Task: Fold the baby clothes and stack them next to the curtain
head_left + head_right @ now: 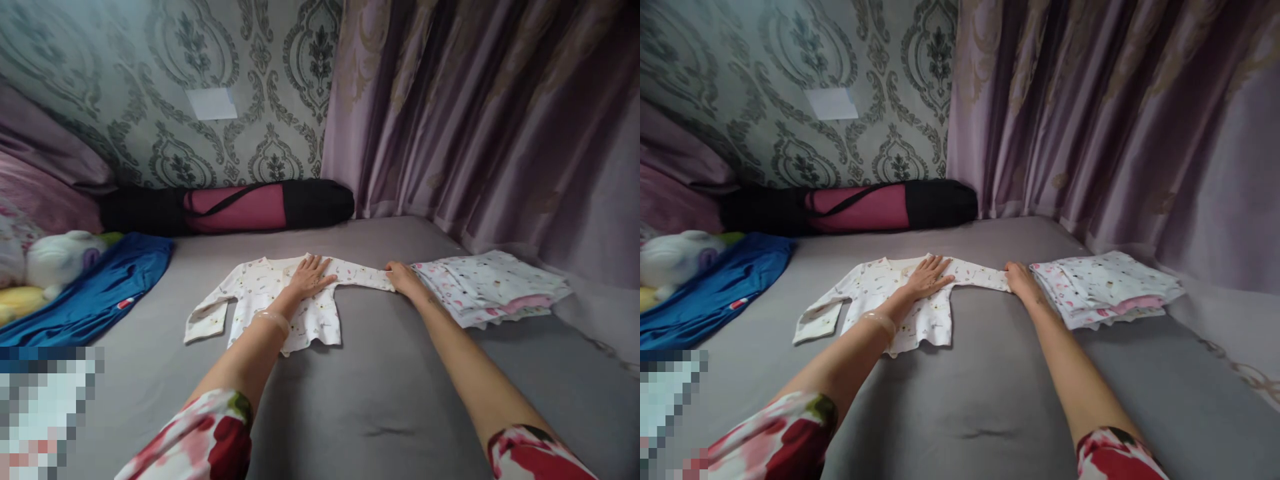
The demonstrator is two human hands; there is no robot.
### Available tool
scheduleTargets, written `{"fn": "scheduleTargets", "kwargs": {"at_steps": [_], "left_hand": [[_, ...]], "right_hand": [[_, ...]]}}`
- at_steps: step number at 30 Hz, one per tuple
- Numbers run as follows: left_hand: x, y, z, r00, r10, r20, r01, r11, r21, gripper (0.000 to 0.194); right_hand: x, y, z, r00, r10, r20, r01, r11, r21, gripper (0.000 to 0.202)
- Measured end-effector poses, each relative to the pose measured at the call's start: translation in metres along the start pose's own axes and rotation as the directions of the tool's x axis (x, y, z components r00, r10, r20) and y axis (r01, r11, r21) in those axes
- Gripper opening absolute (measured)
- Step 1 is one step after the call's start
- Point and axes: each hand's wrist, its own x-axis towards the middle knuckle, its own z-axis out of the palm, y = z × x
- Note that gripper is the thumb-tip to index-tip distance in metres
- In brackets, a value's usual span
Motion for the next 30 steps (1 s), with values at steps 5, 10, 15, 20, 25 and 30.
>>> {"fn": "scheduleTargets", "kwargs": {"at_steps": [5, 10, 15, 20, 25, 30], "left_hand": [[-0.001, 0.002, -0.001, 1.0, -0.001, -0.018, 0.001, 1.0, 0.019, 0.08], [-0.002, -0.002, 0.002, 1.0, 0.005, -0.005, -0.004, 0.996, 0.094, 0.065], [-0.002, -0.003, 0.003, 1.0, -0.004, -0.002, 0.004, 0.991, 0.135, 0.06], [-0.001, 0.001, -0.001, 0.999, -0.033, 0.001, 0.033, 0.996, 0.08, 0.065], [-0.001, 0.003, -0.002, 0.999, -0.038, -0.019, 0.038, 0.999, 0.018, 0.079], [-0.001, 0.002, -0.002, 0.999, -0.037, -0.005, 0.037, 0.999, -0.01, 0.081]], "right_hand": [[-0.016, -0.057, -0.003, 0.988, -0.072, -0.136, 0.05, 0.986, -0.159, 0.043], [-0.015, -0.141, 0.021, 0.916, -0.4, -0.026, 0.396, 0.894, 0.21, 0.051], [-0.017, -0.163, 0.041, 0.946, -0.317, 0.068, 0.285, 0.912, 0.295, 0.067], [-0.026, -0.132, 0.039, 0.974, -0.193, 0.122, 0.164, 0.964, 0.211, 0.071], [-0.035, -0.091, 0.033, 0.988, -0.064, 0.138, 0.053, 0.995, 0.085, 0.064], [-0.041, -0.052, 0.03, 0.998, 0.008, 0.065, -0.003, 0.997, -0.075, 0.055]]}}
